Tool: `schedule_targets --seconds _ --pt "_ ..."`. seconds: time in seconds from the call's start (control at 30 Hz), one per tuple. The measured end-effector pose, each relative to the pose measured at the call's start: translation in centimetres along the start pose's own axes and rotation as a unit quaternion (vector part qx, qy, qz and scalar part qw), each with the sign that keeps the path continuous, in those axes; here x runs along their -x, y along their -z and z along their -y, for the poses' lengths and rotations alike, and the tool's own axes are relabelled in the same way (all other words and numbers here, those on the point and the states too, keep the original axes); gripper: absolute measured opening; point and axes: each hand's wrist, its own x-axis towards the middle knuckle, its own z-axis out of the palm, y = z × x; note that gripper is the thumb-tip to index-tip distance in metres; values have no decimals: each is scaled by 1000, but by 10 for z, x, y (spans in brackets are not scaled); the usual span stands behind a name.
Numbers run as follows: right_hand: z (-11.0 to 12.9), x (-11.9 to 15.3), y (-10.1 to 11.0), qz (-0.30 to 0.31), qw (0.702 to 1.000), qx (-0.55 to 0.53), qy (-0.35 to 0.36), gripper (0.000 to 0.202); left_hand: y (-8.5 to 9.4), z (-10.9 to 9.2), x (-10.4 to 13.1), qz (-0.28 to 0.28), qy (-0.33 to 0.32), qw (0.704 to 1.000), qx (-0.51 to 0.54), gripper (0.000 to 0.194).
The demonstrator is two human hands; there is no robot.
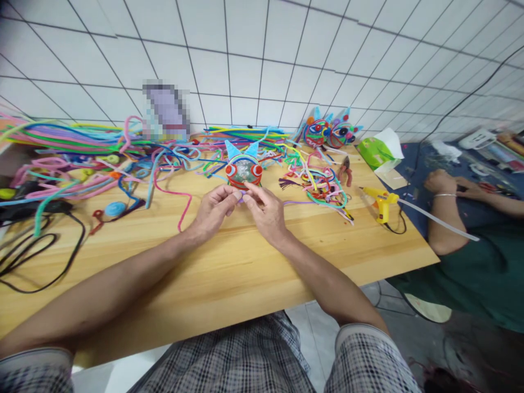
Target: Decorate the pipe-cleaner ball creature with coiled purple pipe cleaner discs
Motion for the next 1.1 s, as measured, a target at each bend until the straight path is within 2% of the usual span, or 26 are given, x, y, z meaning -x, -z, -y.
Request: schedule_targets --seconds 0.07,0.27,0.4,0.53,0.77,1.1 --pt "1 0 0 -4 1000 -10 5 32 0 0 -1 -9 8 1000 13 29" --pt "6 0 2 -4 997 17 73 20 -1 -3 0 -9 -12 999 28 29" --pt "6 2 -1 -12 997 20 77 18 -3 -1 2 -17 -9 999 40 29" --pt "6 6 -9 -28 997 -36 54 19 -5 1 4 -32 -17 998 57 25" --pt "5 12 -25 -60 990 -117 -45 25 -11 -2 9 -68 -18 996 57 29" --pt "5 9 -31 -80 981 -174 -42 23 -21 1 11 -86 -29 992 86 27"
